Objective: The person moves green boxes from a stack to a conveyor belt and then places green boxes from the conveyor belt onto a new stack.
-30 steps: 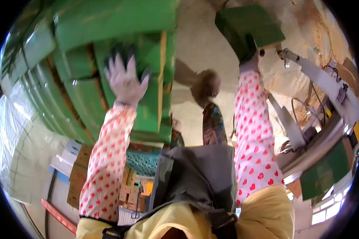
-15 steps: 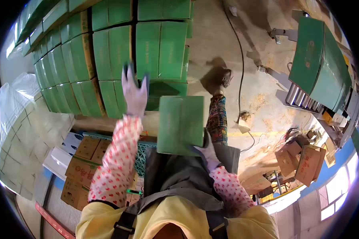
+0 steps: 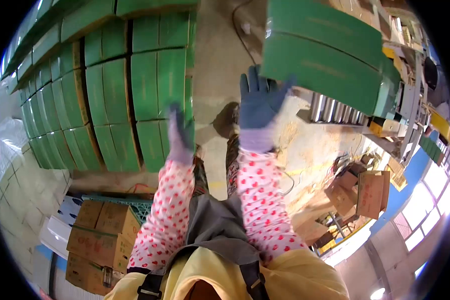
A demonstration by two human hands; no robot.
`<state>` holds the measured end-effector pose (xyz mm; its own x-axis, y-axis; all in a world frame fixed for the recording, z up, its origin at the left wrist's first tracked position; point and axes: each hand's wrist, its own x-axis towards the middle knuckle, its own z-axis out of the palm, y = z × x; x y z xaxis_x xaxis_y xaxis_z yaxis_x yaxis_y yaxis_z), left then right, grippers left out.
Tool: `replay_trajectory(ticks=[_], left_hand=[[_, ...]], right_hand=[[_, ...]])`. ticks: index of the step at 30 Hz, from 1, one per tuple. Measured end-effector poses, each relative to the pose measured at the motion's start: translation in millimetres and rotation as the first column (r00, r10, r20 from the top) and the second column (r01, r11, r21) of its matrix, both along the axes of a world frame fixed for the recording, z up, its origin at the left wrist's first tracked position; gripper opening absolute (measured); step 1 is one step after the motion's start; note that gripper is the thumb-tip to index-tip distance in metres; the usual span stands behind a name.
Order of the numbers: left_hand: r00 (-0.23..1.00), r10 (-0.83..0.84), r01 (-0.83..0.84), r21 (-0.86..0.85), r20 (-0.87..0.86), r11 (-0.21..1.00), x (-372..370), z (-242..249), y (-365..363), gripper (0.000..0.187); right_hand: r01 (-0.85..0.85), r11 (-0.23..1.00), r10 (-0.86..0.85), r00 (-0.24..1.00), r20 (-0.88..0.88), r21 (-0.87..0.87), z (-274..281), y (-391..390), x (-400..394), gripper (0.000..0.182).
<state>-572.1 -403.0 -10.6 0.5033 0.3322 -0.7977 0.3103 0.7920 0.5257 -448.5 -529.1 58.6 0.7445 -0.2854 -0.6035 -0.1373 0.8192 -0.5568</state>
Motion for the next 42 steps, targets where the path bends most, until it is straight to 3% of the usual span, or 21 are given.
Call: replay_trajectory(ticks=[1, 2, 5, 7, 8, 10, 11, 13, 15, 17, 21, 27, 30, 31, 34, 35, 36, 37, 39, 40, 42], left_hand=[[0.975, -0.147, 0.168, -0.12, 0.165, 0.978, 49.4, -0.7, -18.6, 0.067], [0.936, -0.236, 0.289, -0.187, 0.262, 0.939, 94.7, 1.2, -37.0, 0.063], [0.826, -0.399, 0.53, -0.308, 0.399, 0.79, 221.3, 27.7, -89.1, 0.052], [0.829, -0.28, 0.514, -0.463, 0.485, 0.722, 258.0, 49.6, -108.5, 0.045], [0.838, -0.101, 0.46, -0.595, 0.537, 0.659, 263.2, 66.3, -113.3, 0.042], [0.88, -0.159, 0.349, -0.382, 0.447, 0.856, 249.5, 90.1, -121.0, 0.036], [0.886, -0.113, 0.264, -0.29, 0.45, 0.92, 233.3, 78.4, -121.5, 0.036], [0.909, -0.132, 0.222, -0.19, 0.396, 0.956, 204.8, 85.7, -96.5, 0.037], [0.926, -0.08, 0.155, -0.179, 0.369, 0.971, 174.4, 95.2, -76.7, 0.046], [0.919, -0.025, 0.12, -0.219, 0.394, 0.968, 150.4, 118.0, -66.7, 0.053], [0.95, 0.031, 0.027, -0.182, 0.312, 0.983, 126.2, 120.2, -52.7, 0.043], [0.972, -0.157, 0.198, -0.245, 0.177, 0.949, 186.8, 131.3, 3.1, 0.03], [0.947, -0.261, 0.29, -0.151, 0.185, 0.945, 206.5, 102.6, 33.8, 0.03], [0.936, -0.292, 0.312, -0.082, 0.198, 0.946, 211.8, 98.7, 38.3, 0.03], [0.904, -0.337, 0.399, -0.235, 0.264, 0.886, 213.5, 120.5, 55.1, 0.034], [0.92, -0.384, 0.392, -0.129, 0.085, 0.911, 208.4, 109.1, 73.7, 0.038], [0.83, -0.545, 0.5, 0.275, 0.12, 0.822, 195.2, 117.9, 78.0, 0.038], [0.825, -0.555, 0.492, 0.352, 0.104, 0.796, 189.8, 120.0, 80.5, 0.037], [0.9, -0.401, 0.398, 0.055, 0.171, 0.916, 183.5, 128.6, 72.8, 0.035], [0.903, -0.382, 0.389, 0.001, 0.197, 0.921, 182.9, 130.3, 67.6, 0.034], [0.841, -0.43, 0.47, -0.052, 0.327, 0.881, 177.7, 124.0, 71.3, 0.038]], right_hand=[[0.068, 0.989, -0.086, 0.987, -0.134, -0.129, 7.5, -5.2, 16.5, 0.044], [0.14, 0.953, -0.161, 0.985, -0.058, -0.268, 15.7, -1.8, 26.3, 0.047], [0.077, 0.951, -0.058, 0.996, 0.071, -0.3, 12.4, -27.5, 28.2, 0.049], [0.061, 0.911, -0.024, 0.995, 0.096, -0.409, 20.9, -37.2, 6.7, 0.047], [-0.068, 0.868, 0.08, 0.997, 0.005, -0.492, 33.6, -50.9, -1.7, 0.041], [-0.45, 0.66, 0.332, 0.893, -0.303, -0.601, 63.6, -80.2, -20.7, 0.034], [-0.326, 0.789, 0.237, 0.944, -0.232, -0.52, 80.6, -103.3, -28.9, 0.033], [-0.107, 0.697, 0.05, 0.994, -0.1, -0.709, 82.5, -195.0, -23.9, 0.042], [0.054, 0.824, -0.234, 0.939, -0.252, -0.564, 117.9, -263.2, 18.3, 0.056], [0.158, 0.917, -0.292, 0.891, -0.349, -0.365, 129.5, -317.0, 44.9, 0.077], [0.167, 0.92, -0.291, 0.897, -0.333, -0.355, 121.0, -366.0, 52.2, 0.075], [0.077, 0.946, -0.202, 0.899, -0.389, -0.314, 126.1, -403.8, 58.3, 0.074], [-0.011, 0.996, -0.018, 0.95, -0.312, -0.09, 125.4, -407.6, 75.4, 0.083], [-0.038, 0.999, 0.038, 0.981, -0.189, 0.004, 119.7, -407.9, 84.6, 0.074], [-0.015, 0.983, -0.008, 0.993, -0.119, -0.185, 114.7, -393.5, 100.0, 0.064], [-0.056, 0.983, 0.027, 0.986, -0.165, -0.175, 99.7, -410.1, 97.7, 0.055], [-0.149, 0.966, 0.127, 0.985, -0.114, -0.21, 85.6, -420.5, 98.2, 0.048], [-0.134, 0.975, 0.112, 0.985, -0.129, -0.175, 86.6, -409.2, 104.0, 0.049], [-0.183, 0.959, 0.151, 0.976, -0.156, -0.216, 82.1, -416.5, 110.6, 0.047], [-0.028, 0.929, -0.061, 0.972, -0.226, -0.37, 98.5, -381.6, 114.0, 0.047], [-0.088, 0.919, 0.012, 0.98, -0.198, -0.384, 84.7, -404.5, 108.3, 0.054]])
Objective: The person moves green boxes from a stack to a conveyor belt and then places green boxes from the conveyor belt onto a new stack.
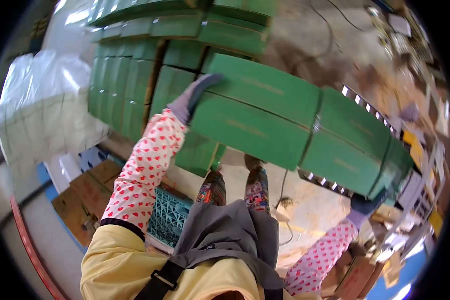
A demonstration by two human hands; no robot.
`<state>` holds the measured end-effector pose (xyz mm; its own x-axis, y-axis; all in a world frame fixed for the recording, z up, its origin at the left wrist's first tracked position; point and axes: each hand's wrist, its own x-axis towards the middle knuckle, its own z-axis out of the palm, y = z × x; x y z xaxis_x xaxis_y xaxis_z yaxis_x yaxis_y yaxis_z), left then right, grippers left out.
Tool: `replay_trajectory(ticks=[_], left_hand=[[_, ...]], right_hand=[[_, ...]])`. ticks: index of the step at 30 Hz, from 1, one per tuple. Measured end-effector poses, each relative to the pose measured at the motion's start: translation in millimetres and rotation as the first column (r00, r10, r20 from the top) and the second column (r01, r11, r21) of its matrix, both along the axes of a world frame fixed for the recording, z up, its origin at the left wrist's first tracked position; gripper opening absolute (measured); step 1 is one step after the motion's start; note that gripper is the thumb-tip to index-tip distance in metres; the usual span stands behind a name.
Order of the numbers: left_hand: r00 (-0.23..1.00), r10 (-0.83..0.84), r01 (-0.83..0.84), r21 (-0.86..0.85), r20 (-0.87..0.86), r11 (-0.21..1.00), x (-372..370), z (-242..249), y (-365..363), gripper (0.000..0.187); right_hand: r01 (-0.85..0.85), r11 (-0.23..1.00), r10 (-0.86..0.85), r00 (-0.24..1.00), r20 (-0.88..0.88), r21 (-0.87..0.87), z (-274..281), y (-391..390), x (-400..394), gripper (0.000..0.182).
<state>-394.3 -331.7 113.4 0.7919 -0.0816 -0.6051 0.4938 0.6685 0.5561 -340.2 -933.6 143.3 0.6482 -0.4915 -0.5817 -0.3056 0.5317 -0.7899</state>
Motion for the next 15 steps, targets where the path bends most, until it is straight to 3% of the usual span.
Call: replay_trajectory(ticks=[2, 3, 5, 6, 8, 10, 11, 13, 15], left_hand=[[0.93, -0.201, 0.075, 0.377, 0.308, 0.923, -16.7, 10.9, 2.4, 0.042], [0.863, -0.297, 0.034, 0.539, 0.409, 0.842, -28.0, 14.4, 5.1, 0.044], [0.725, -0.469, -0.094, 0.746, 0.505, 0.659, -66.0, 11.1, 21.2, 0.045], [0.812, -0.354, -0.097, 0.706, 0.464, 0.702, -85.2, 33.8, 22.1, 0.042], [0.94, -0.133, -0.073, 0.564, 0.315, 0.823, -144.7, 37.6, 34.7, 0.037], [0.987, 0.159, -0.156, 0.25, 0.008, 0.956, -206.1, 37.2, 52.5, 0.035], [0.93, 0.298, -0.292, 0.061, -0.215, 0.954, -228.9, 56.0, 60.5, 0.035], [0.865, 0.404, -0.406, 0.06, -0.298, 0.912, -318.7, 32.8, 81.9, 0.037], [0.729, 0.557, -0.593, 0.039, -0.398, 0.804, -390.3, 23.4, 109.8, 0.032]], right_hand=[[-0.074, 0.997, 0.074, 0.997, 0.019, -0.005, 1.5, 0.4, -6.7, 0.055], [-0.047, 0.994, 0.043, 0.998, 0.038, 0.103, 4.3, 2.3, -6.4, 0.053], [-0.046, 0.997, 0.044, 0.998, 0.042, 0.056, 9.9, 28.3, -21.2, 0.049], [-0.025, 1.0, 0.025, 0.999, 0.027, 0.003, 17.4, 51.0, -29.3, 0.047], [-0.055, 0.996, 0.054, 0.998, 0.017, 0.072, 26.3, 77.9, -43.0, 0.045], [-0.157, 0.987, 0.155, 0.987, 0.046, 0.037, 22.6, 87.7, -51.1, 0.045], [-0.162, 0.987, 0.162, 0.987, 0.018, 0.0, 37.7, 122.5, -54.9, 0.046], [-0.195, 0.976, 0.196, 0.981, 0.005, -0.102, 57.0, 199.1, -64.8, 0.048], [-0.307, 0.947, 0.31, 0.95, 0.023, -0.099, 60.1, 270.0, -75.2, 0.047]])
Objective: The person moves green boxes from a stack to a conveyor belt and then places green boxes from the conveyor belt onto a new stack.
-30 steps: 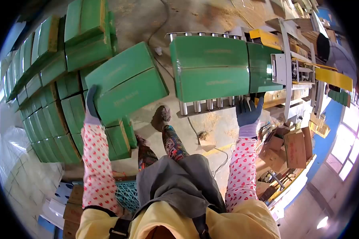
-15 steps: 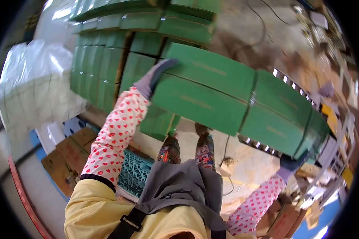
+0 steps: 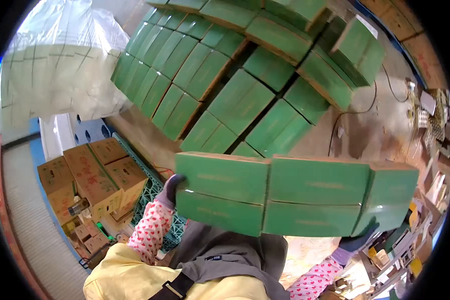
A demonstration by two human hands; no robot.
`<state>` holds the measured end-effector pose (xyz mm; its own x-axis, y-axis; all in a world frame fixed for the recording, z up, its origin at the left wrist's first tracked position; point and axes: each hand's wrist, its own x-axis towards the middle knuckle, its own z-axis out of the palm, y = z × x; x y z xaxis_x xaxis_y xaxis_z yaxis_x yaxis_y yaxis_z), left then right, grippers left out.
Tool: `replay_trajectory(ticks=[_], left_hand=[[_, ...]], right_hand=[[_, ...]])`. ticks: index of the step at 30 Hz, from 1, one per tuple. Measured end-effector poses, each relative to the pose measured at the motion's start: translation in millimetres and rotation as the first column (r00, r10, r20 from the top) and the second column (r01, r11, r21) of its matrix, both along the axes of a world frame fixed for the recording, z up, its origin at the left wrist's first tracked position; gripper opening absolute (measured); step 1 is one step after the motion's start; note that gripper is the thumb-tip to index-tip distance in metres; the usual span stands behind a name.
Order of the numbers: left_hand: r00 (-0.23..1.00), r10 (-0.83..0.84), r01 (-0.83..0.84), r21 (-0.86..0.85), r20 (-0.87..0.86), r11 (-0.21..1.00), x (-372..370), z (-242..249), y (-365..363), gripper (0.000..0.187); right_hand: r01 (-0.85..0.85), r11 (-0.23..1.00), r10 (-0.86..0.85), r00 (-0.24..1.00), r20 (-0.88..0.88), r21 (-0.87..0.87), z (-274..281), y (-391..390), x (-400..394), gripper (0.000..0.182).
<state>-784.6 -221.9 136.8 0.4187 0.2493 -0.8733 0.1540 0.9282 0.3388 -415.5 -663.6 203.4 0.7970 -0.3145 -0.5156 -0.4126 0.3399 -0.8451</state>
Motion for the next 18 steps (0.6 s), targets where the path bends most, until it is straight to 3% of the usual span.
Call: replay_trajectory(ticks=[3, 4, 5, 7, 9, 13, 16, 18], left_hand=[[0.974, 0.224, -0.225, 0.031, 0.036, 0.974, -89.0, -9.0, 55.7, 0.034], [0.965, 0.256, -0.258, 0.033, 0.059, 0.966, -112.9, -13.9, 82.5, 0.036], [0.954, 0.29, -0.293, 0.031, 0.076, 0.956, -136.3, -17.6, 108.3, 0.038], [0.933, 0.346, -0.355, 0.107, 0.097, 0.929, -180.1, -22.8, 162.9, 0.045], [0.922, 0.378, -0.388, 0.243, 0.089, 0.889, -216.8, -19.9, 217.1, 0.056], [0.874, 0.475, -0.486, 0.212, 0.103, 0.848, -236.8, -3.3, 321.6, 0.047], [0.887, 0.445, -0.461, 0.251, 0.119, 0.851, -237.1, -7.0, 364.8, 0.047], [0.835, 0.537, -0.55, 0.213, 0.124, 0.807, -266.9, -68.4, 383.3, 0.049]], right_hand=[[-0.159, 0.985, 0.155, 0.986, 0.067, 0.061, -23.0, 104.6, -23.9, 0.045], [-0.365, 0.898, 0.346, 0.931, 0.119, 0.245, -37.0, 138.4, -32.0, 0.045], [-0.544, 0.736, 0.513, 0.837, 0.191, 0.404, -47.3, 172.6, -38.5, 0.045], [-0.376, 0.913, 0.356, 0.924, 0.141, 0.158, -67.6, 275.1, -63.1, 0.042], [-0.45, 0.867, 0.445, 0.892, 0.076, 0.211, -76.0, 376.9, -82.3, 0.044], [-0.608, 0.768, 0.594, 0.794, 0.132, 0.202, -126.1, 551.1, -99.8, 0.044], [-0.522, 0.791, 0.531, 0.845, 0.067, 0.319, -151.8, 636.7, -93.0, 0.039], [-0.528, 0.753, 0.545, 0.835, 0.078, 0.392, -176.5, 675.6, -83.2, 0.039]])
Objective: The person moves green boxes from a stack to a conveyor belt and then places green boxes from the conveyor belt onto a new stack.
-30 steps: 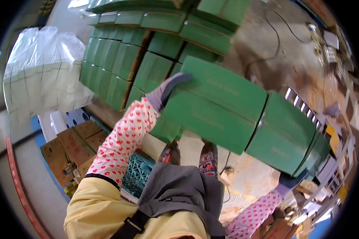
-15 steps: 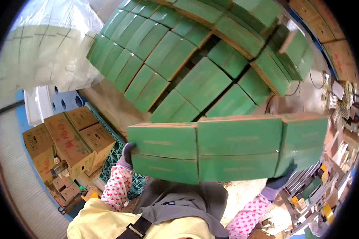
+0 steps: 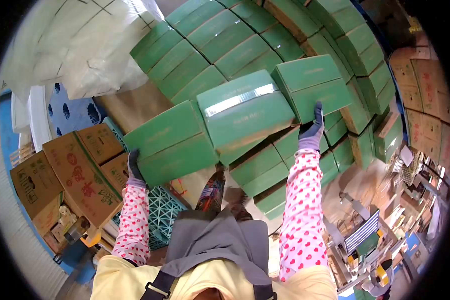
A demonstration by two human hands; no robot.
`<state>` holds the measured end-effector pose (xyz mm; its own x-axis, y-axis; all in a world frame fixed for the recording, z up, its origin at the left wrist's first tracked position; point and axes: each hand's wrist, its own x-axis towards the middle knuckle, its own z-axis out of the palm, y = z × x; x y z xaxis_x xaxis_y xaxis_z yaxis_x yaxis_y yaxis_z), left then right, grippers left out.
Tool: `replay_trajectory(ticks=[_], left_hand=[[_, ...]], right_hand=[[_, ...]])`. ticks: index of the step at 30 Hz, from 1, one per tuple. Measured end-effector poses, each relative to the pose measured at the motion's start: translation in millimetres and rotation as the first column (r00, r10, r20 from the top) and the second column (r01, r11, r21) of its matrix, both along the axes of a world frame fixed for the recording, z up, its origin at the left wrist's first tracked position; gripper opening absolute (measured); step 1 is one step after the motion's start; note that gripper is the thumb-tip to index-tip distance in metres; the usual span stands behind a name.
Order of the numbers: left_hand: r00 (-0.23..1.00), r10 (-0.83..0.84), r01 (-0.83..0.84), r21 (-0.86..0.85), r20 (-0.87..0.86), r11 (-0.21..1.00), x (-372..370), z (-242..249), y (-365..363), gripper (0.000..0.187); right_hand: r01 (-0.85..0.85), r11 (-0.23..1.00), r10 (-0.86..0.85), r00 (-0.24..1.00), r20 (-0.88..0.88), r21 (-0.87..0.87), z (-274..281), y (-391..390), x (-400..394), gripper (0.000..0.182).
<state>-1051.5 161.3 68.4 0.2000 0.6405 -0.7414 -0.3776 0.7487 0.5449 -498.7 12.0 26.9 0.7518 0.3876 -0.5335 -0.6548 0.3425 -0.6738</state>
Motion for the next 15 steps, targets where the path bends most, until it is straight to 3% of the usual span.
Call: replay_trajectory(ticks=[2, 5, 8, 9, 11, 13, 15], left_hand=[[0.998, 0.051, -0.051, 0.006, -0.033, 0.999, -9.6, -38.6, 8.7, 0.047], [0.998, 0.063, -0.062, 0.056, -0.012, 0.996, -11.5, -17.5, 12.3, 0.049], [0.988, 0.149, -0.151, 0.052, 0.048, 0.987, -27.5, 5.6, 6.0, 0.055], [0.985, 0.172, -0.172, 0.069, -0.002, 0.983, -30.7, 16.7, 2.0, 0.057], [0.973, 0.217, -0.205, 0.142, -0.073, 0.968, -26.4, 31.1, 11.3, 0.061], [0.976, 0.208, -0.189, 0.228, -0.064, 0.955, -21.3, 33.5, 25.2, 0.061], [0.985, 0.167, -0.15, 0.259, -0.048, 0.954, -7.1, 26.2, 45.8, 0.061]], right_hand=[[-0.006, 0.997, 0.011, 0.998, 0.068, -0.074, -10.9, 9.5, 6.5, 0.038], [-0.01, 0.994, 0.018, 0.998, 0.064, -0.113, 5.9, -13.0, -7.9, 0.039], [0.012, 0.985, 0.011, 0.991, 0.131, -0.175, 11.6, -82.4, -38.2, 0.037], [0.016, 0.963, 0.015, 0.994, 0.11, -0.27, 34.6, -96.0, -54.4, 0.039], [0.075, 0.956, -0.058, 0.996, 0.066, -0.283, 45.8, -136.5, -77.4, 0.041], [0.092, 0.97, -0.09, 0.996, 0.021, -0.225, 44.1, -184.7, -104.3, 0.042], [0.104, 0.941, -0.121, 0.992, -0.033, -0.323, 50.0, -214.9, -145.3, 0.042]])
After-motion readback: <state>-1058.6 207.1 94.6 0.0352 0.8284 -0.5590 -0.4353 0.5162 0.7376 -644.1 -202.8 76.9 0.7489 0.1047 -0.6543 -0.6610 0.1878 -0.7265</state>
